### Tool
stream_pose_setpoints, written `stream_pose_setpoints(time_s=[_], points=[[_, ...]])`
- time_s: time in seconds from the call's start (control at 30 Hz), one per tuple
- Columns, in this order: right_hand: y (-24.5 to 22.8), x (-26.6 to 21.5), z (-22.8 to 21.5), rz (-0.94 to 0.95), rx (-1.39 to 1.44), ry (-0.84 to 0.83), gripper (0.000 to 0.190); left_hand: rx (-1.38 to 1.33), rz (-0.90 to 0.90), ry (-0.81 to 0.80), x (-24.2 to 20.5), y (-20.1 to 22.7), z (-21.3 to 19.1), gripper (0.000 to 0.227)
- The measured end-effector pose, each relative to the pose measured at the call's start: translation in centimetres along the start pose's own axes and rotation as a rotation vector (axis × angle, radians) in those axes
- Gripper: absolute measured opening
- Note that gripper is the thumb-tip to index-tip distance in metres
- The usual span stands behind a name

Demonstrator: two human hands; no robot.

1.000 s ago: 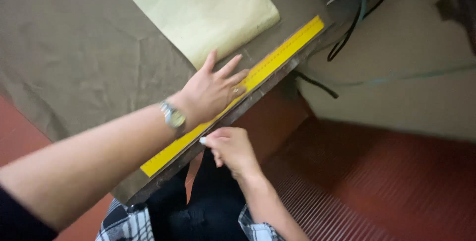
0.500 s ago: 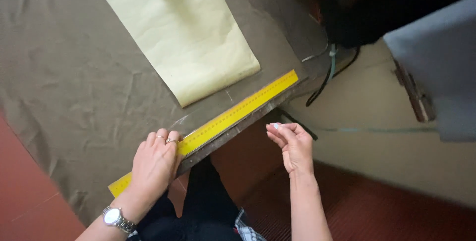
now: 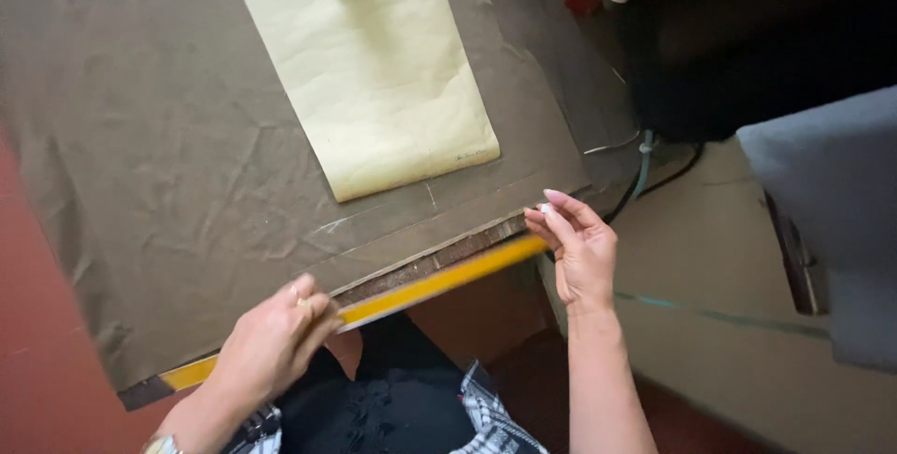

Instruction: The person measures and marks a piece of light-colored fabric on a table using a yellow ruler and a white marking tool. They also use a green curved ruler to draw a curved line on the fabric.

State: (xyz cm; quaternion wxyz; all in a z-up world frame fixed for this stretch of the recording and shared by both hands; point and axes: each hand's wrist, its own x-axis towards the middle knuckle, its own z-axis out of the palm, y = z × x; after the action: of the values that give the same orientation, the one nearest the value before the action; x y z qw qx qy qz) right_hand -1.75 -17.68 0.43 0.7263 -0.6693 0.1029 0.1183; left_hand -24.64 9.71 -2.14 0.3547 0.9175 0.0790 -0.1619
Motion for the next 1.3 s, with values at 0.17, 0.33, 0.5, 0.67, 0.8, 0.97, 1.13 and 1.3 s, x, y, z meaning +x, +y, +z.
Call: stream_pose_setpoints(time_s=[0.17, 0.33, 0.5, 0.67, 0.8, 0.97, 1.13, 1.3], points=[[-2.6, -1.3, 1.7, -0.092, -0.376, -0.123, 0.021, 0.010, -0.162, -0.119, -2.0, 0.4, 1.0, 0.033], [-2.1, -1.9, 1.8, -0.380, -0.719, -0.432, 0.013, 0.054, -0.286, -0.025, -2.9, -0.5, 0.8, 0.045], [-0.6, -2.9, 4.1, -0.520, -0.896, -0.598, 0.005, 0.323, -0.206, 0.364, -4.4, -1.7, -1.9, 0.061], [-1.7, -5.4, 10.2, -0.396, -0.701, -0.522, 0.009, 0.212, -0.150, 1.145, -5.6, 1.3, -6.9, 0.044], [-2.1, -8.2, 15.2, -0.457, -0.549, -0.532, 0.007, -0.418, -0.164, 1.419, -4.8, 1.9, -5.3, 0.045], [0.5, -11.8, 19.2, -0.399, -0.393, -0.635, 0.009, -1.101, -0.073, 1.092, -2.7, 4.2, -1.7, 0.048], [1.5, -14.9, 22.0, -0.239, -0.276, -0.671, 0.009, -1.188, -0.058, 0.967, -4.1, 1.7, -2.7, 0.036], [0.2, -13.1, 22.0, -0.225, -0.101, -0.465, 0.002, -0.858, -0.117, 0.742, -9.5, -1.5, -12.2, 0.018]])
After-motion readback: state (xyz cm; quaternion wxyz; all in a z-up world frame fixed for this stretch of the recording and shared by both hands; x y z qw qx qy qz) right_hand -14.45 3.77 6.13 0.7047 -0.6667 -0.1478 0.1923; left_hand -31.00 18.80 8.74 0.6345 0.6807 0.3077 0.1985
